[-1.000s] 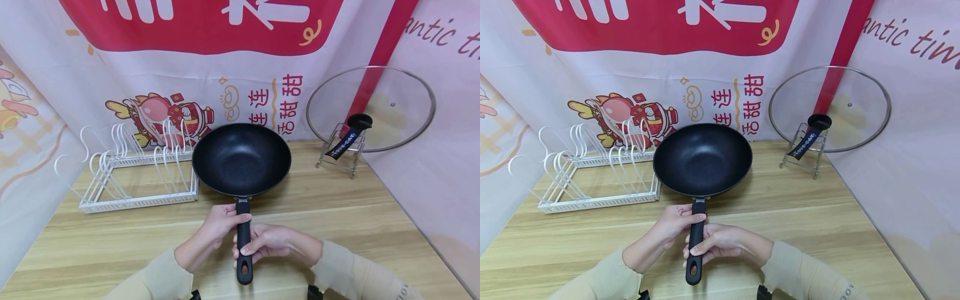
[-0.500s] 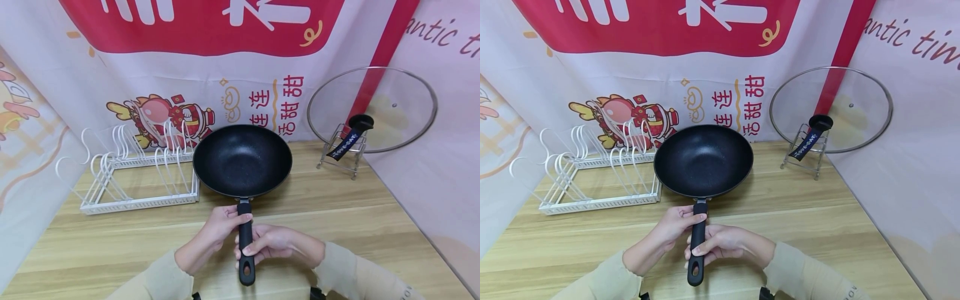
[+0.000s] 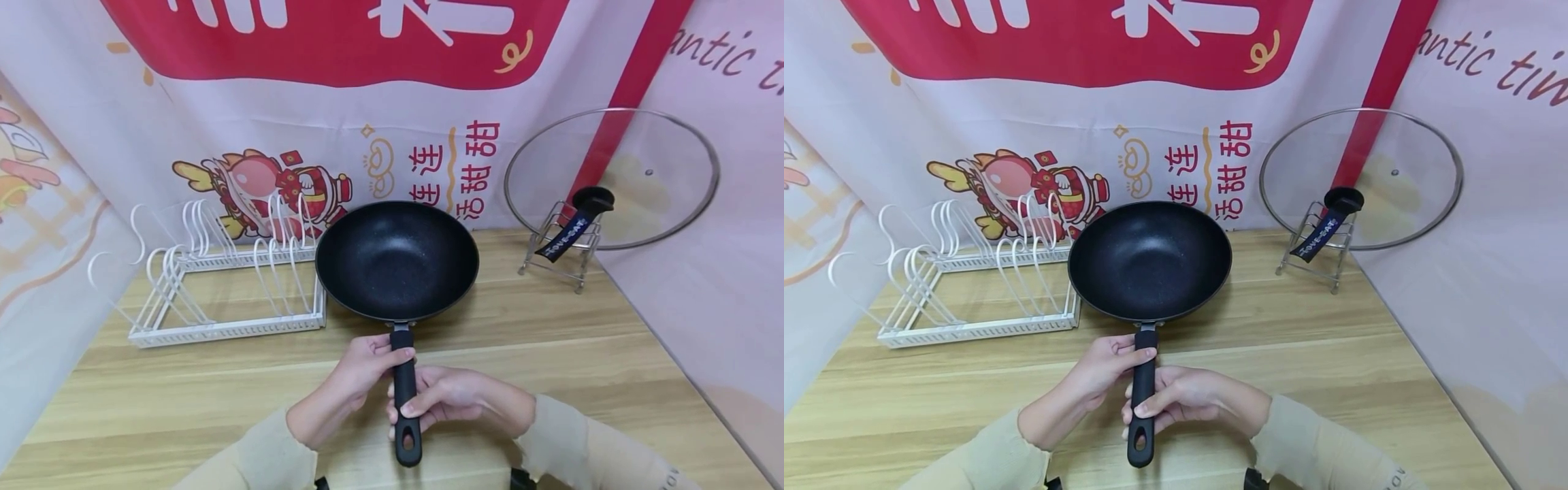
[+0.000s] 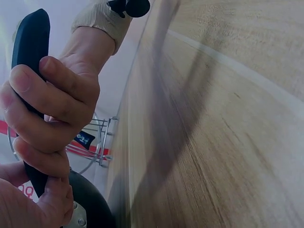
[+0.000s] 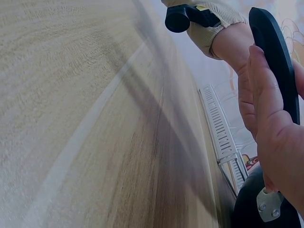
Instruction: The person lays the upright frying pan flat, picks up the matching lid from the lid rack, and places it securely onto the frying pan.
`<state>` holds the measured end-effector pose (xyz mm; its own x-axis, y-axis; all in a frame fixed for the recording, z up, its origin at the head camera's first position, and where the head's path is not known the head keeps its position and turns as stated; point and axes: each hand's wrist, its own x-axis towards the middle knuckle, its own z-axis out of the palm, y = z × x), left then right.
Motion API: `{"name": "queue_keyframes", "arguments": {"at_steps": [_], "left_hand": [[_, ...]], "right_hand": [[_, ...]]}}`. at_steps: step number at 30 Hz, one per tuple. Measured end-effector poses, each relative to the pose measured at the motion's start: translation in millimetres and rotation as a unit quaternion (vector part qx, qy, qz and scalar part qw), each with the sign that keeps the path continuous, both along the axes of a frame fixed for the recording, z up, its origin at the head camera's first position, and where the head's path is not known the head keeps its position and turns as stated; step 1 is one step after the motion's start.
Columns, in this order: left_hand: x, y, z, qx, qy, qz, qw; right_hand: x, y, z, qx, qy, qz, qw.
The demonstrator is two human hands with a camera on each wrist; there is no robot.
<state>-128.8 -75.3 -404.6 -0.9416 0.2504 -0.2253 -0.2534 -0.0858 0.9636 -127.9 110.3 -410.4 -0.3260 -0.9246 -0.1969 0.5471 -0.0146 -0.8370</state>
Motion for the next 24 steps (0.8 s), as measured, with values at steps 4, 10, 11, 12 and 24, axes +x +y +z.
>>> {"name": "queue_keyframes", "arguments": {"at_steps": [4, 10, 11, 12, 24], "left_hand": [[-0.3, -1, 0.3, 0.015, -0.006, -0.014, 0.9998], [-2.9, -6, 3.3, 0.054, -0.060, -0.029, 0.9963], [-3.3, -7, 3.6, 0.062, -0.069, -0.031, 0.9952], [-3.8, -8, 4.0, 0.071, -0.078, -0.033, 0.9939], [-6.6, -7, 1.9, 0.113, -0.122, -0.057, 0.9845]], "right_hand": [[-1.1, 2, -0.3, -0.001, 0.000, 0.004, 1.000], [-3.0, 6, -0.4, -0.003, -0.002, 0.013, 1.000], [-3.2, 6, -0.3, -0.006, -0.001, 0.013, 1.000], [-3.4, 6, -0.2, -0.007, -0.001, 0.014, 1.000], [-7.1, 14, -3.4, 0.006, 0.001, 0.026, 1.000]]}}
